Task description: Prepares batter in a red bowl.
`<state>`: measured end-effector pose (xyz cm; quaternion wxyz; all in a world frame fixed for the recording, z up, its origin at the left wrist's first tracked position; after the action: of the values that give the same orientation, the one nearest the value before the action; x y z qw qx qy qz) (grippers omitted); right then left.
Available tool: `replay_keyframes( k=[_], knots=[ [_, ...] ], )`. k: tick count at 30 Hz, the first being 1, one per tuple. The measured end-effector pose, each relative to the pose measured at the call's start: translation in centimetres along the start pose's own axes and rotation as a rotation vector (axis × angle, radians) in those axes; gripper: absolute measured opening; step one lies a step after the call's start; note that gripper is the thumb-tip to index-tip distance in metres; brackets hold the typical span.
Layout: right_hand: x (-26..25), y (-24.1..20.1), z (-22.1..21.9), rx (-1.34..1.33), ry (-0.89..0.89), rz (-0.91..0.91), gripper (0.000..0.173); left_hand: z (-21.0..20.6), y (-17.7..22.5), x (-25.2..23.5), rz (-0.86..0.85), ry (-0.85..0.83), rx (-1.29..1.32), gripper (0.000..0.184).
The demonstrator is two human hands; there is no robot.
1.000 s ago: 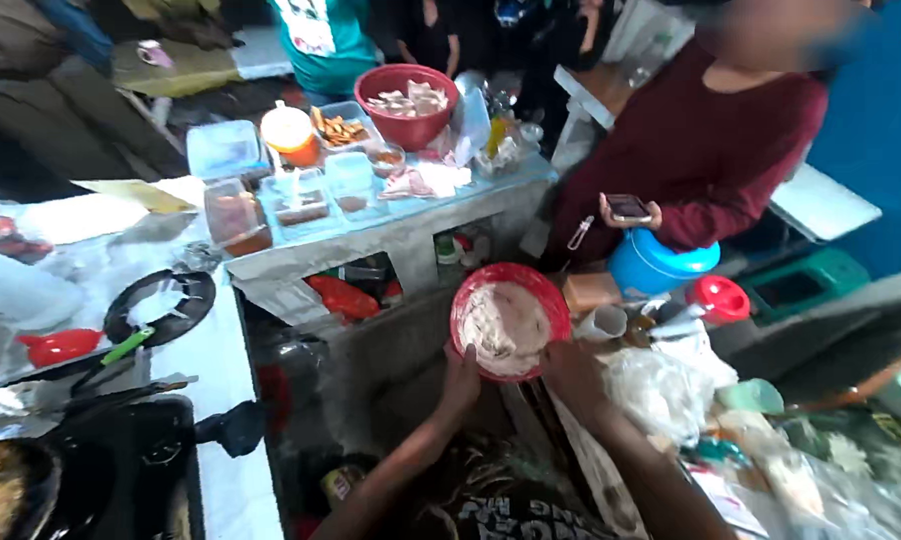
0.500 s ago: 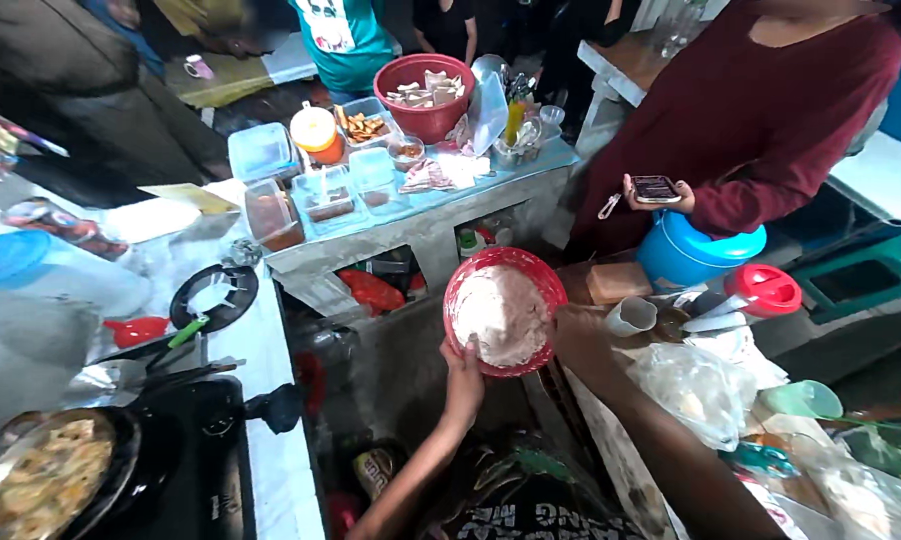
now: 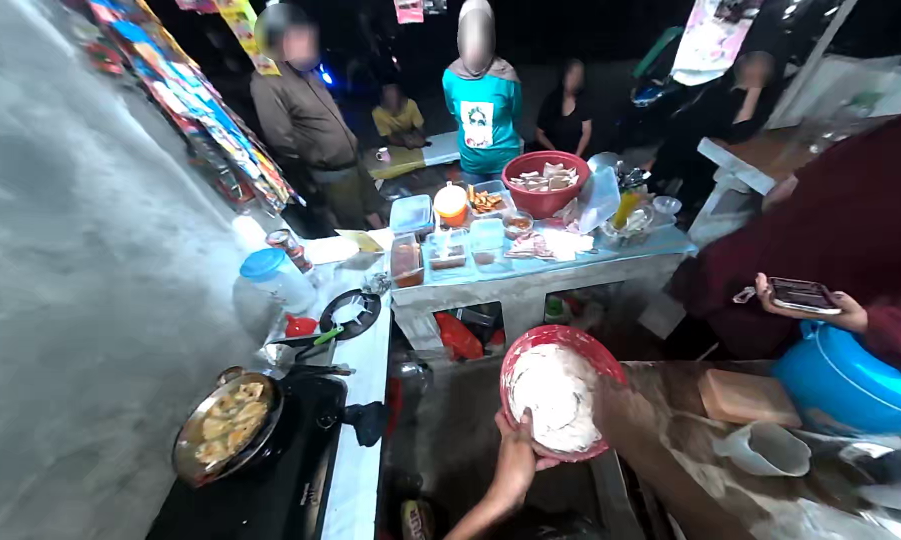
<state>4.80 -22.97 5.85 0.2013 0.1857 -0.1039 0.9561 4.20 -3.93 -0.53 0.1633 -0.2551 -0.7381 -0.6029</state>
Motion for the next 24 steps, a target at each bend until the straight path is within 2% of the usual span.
replay_keyframes(
  k=[3, 7, 9, 11, 14, 16, 18, 21, 24],
  knots=[
    [0.0, -2.2, -1.6, -0.098, -0.031, 0.148, 0.037, 0.8, 0.3, 0.0, -0.006, 0.004, -0.010, 0.060],
    [1.8, -2.9, -0.9, 0.062, -0.183, 0.105, 0.037, 2.2, 0.2, -0.2, -0.005, 0.069, -0.002, 0.060],
    [1.9, -2.5, -0.8, 0.127, -0.150, 0.111, 0.033, 3.0, 0.2, -0.5, -0.016, 0.118, 0.014, 0.059],
    [1.6, -2.7, 0.1, 0.148, -0.091, 0.163, 0.040, 3.8, 0.2, -0.6, -0.014, 0.162, 0.011, 0.058],
    [0.4, -5.3, 3.5, 0.003, 0.159, 0.315, 0.057, 5.0, 0.1, -0.8, -0.014, 0.190, 0.025, 0.056],
    [0.1, -8.6, 6.9, -0.035, 0.482, 0.435, 0.076, 5.5, -0.3, -0.9, -0.001, 0.194, 0.045, 0.055],
    [-0.4, -12.4, 10.6, -0.081, 0.756, 0.568, 0.082, 5.7, -0.2, -0.7, 0.019, 0.206, 0.046, 0.054],
    [-1.3, -17.6, 15.2, 0.015, 0.927, 0.682, 0.081, 5.8, -0.5, -0.7, 0.051, 0.215, 0.038, 0.054],
    [-1.4, -20.8, 18.3, 0.055, 0.975, 0.740, 0.088, 6.1, -1.0, -0.3, 0.078, 0.216, 0.045, 0.055]
  ],
)
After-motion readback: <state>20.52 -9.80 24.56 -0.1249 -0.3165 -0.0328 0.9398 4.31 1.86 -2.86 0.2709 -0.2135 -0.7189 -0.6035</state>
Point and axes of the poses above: each hand's wrist, its own x-axis away from the middle knuckle, its own z-axis out of the back of the hand, y = z × x, the point moved 3 cm from there along -x, towards the middle knuckle, and after that the axes turned 1 degree about y, right-handed, at the moved point
